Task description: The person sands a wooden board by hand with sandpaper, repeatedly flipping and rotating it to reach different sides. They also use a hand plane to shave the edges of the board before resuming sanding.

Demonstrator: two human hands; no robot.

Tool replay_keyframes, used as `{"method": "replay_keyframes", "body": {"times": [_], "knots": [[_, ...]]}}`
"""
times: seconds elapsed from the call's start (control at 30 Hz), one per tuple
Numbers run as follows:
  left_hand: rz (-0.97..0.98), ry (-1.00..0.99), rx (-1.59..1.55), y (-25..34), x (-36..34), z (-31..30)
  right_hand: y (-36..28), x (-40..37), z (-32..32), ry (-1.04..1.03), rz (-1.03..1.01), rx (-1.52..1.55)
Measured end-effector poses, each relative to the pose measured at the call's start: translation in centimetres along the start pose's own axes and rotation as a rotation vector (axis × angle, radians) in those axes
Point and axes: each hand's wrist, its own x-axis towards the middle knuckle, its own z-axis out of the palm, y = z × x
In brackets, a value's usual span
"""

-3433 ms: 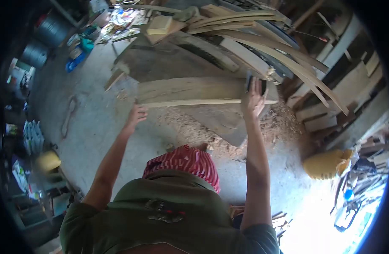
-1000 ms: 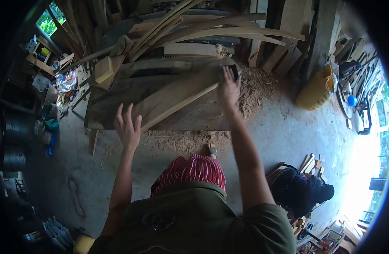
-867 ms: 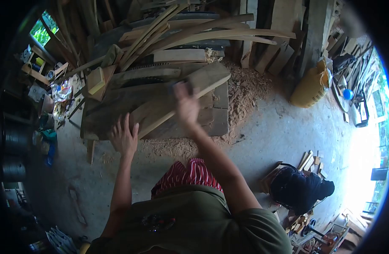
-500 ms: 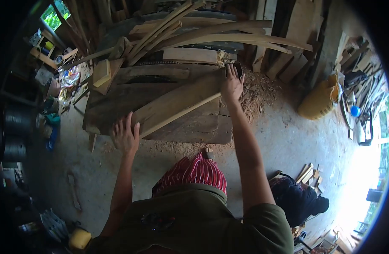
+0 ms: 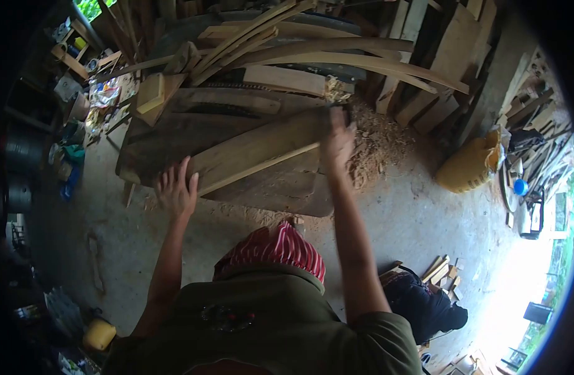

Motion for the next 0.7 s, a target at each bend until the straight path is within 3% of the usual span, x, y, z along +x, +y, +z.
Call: {"method": "replay_keyframes", "body": {"times": [0.03,0.07,0.17,0.27,0.4,0.43,0.5,0.57,0.63,0.7], "knots": [[-0.004,0.011,0.018,-0.2,-0.2,0.3,-4.7,-0.2,-2.7,-0.094,0.017,-0.051],[-0.01,0.016,0.043,-0.2,-0.4,0.4,-8.6,-1.2,-4.6,-0.187,-0.1,-0.104],[-0.002,0.005,0.014,-0.3,-0.3,0.2,-11.8,-2.2,-6.8,-0.386,-0.232,-0.11],[0.003,0.03,0.005,-0.2,-0.1,0.2,-4.1,0.5,-6.7,-0.27,0.008,-0.207],[0.002,0.044,0.006,-0.5,-0.4,-0.3,-3.4,1.0,-5.0,-0.114,0.167,-0.219],[0.018,0.057,-0.009,-0.3,-0.1,-0.1,-2.9,-0.9,-3.9,-0.157,0.0,-0.289],[0.026,0.046,-0.01,-0.2,-0.4,0.2,-8.3,-2.9,-5.6,-0.206,-0.04,-0.018],[0.016,0.067,0.07,-0.2,-0.3,0.4,-11.9,-3.3,-7.4,-0.423,-0.077,0.044],[-0.001,0.059,0.032,-0.1,-0.3,0.6,-7.6,-3.2,-6.5,-0.329,-0.179,-0.03],[0.018,0.037,0.042,-0.3,-0.3,0.0,-1.1,-2.0,-5.9,-0.144,-0.066,0.025]]}}
